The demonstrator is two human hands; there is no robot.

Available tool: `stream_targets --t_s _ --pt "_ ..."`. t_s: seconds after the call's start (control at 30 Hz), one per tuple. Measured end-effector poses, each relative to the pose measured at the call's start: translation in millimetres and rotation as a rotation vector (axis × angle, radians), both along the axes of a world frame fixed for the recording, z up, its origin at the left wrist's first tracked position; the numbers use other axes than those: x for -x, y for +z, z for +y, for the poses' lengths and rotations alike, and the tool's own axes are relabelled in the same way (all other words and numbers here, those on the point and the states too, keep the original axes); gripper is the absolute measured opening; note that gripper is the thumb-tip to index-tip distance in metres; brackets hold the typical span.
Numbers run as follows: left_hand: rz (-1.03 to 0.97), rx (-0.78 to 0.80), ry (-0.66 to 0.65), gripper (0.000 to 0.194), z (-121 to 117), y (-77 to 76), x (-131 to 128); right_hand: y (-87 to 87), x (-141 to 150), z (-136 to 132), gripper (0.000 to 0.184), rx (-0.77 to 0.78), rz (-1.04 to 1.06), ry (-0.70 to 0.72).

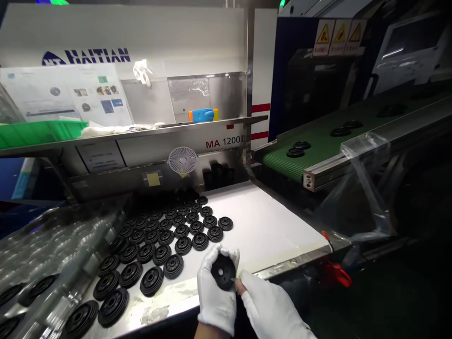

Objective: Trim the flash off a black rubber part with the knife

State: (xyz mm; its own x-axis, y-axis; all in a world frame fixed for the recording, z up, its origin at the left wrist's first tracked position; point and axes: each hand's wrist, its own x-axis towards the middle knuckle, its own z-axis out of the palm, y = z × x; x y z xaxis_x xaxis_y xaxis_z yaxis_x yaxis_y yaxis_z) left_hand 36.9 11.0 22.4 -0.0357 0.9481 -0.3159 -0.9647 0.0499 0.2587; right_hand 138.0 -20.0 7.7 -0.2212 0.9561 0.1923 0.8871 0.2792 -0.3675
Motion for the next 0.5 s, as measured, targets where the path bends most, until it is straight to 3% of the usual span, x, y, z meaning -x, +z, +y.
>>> stream_targets --t_s 0.07,0.13,0.23,0.3,0.5 --pt "0.008 -0.006 0.044 0.002 4.0 -4.6 0.1 -3.4 4.7 2.7 0.033 0.038 0.001 0.003" --pt "0.076 -0.014 0.041 0.016 4.5 -7.3 2.8 -3.7 5.9 7.2 0.033 0.044 0.000 0.017" --pt "0.176 -0.014 -0.090 0.033 2.4 -7.7 11.0 -1.9 1.3 14.9 0.033 0.025 0.054 0.035" --pt "0.162 -0.039 -0.131 0.030 2.2 -7.1 15.9 -1.9 -2.6 18.0 0.030 0.028 0.079 0.029" --pt "0.099 -0.054 -0.050 0.011 11.4 -11.7 13.6 -13.0 2.9 11.9 0.028 0.025 -0.020 -0.033"
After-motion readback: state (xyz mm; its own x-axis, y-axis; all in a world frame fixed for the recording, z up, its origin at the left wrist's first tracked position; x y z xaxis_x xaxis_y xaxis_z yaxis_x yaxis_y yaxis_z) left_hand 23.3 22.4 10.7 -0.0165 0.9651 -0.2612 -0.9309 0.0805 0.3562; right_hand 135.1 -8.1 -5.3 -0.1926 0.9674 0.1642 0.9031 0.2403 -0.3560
